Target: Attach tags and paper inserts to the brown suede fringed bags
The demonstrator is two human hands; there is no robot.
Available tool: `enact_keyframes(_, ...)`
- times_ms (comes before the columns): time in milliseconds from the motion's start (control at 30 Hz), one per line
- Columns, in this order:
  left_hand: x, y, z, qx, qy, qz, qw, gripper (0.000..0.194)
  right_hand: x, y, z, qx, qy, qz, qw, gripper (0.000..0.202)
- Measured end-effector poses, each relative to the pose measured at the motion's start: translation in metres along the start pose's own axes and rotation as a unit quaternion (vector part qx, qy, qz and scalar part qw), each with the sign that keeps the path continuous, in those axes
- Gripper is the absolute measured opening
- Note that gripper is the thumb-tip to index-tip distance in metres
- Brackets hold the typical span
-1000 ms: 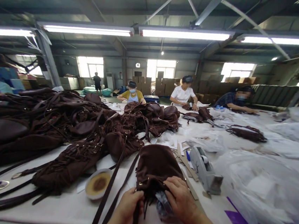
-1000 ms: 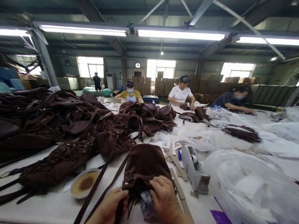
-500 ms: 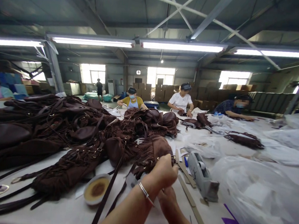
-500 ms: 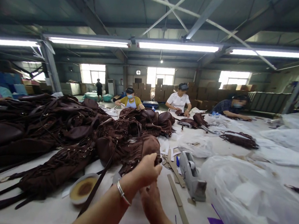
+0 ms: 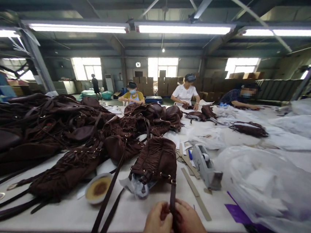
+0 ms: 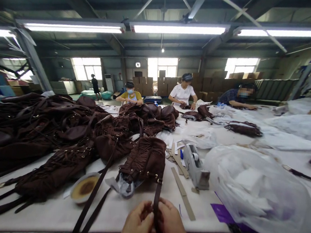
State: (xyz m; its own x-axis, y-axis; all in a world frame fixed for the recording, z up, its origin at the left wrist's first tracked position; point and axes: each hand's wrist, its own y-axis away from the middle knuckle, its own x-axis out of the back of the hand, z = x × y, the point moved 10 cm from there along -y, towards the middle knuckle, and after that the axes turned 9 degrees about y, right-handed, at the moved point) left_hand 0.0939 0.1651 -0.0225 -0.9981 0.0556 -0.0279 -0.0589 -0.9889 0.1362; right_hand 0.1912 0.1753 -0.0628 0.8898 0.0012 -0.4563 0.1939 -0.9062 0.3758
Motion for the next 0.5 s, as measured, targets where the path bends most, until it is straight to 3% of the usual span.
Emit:
enact_keyframes(67,-0.001,0.010,-0.008,-0.023,0.017,-0.003,1.000,0.039,0.005,-0.002,-0.002,0.016,0.018,0.039,0.999,0.033)
enact_keyframes(133,0.005,0.018,-0.011,-0.044,0.011,0.029,0.999,0.034,0.007,-0.002,-0.006,0.037,0.021,0.062,0.997,0.028)
enact_keyframes(233,0.012,0.027,-0.012,-0.040,-0.015,0.056,0.998,0.027,0.004,-0.001,-0.009,0.020,-0.058,0.076,0.995,0.022)
enact_keyframes(367,-0.002,0.038,-0.001,-0.067,-0.066,-0.043,0.995,0.024,-0.002,0.000,-0.012,-0.049,-0.190,0.074,0.978,0.009)
enact_keyframes(500,-0.004,0.048,-0.016,-0.007,-0.104,-0.108,0.989,0.024,0.015,-0.009,-0.021,-0.006,-0.196,0.075,0.978,0.008)
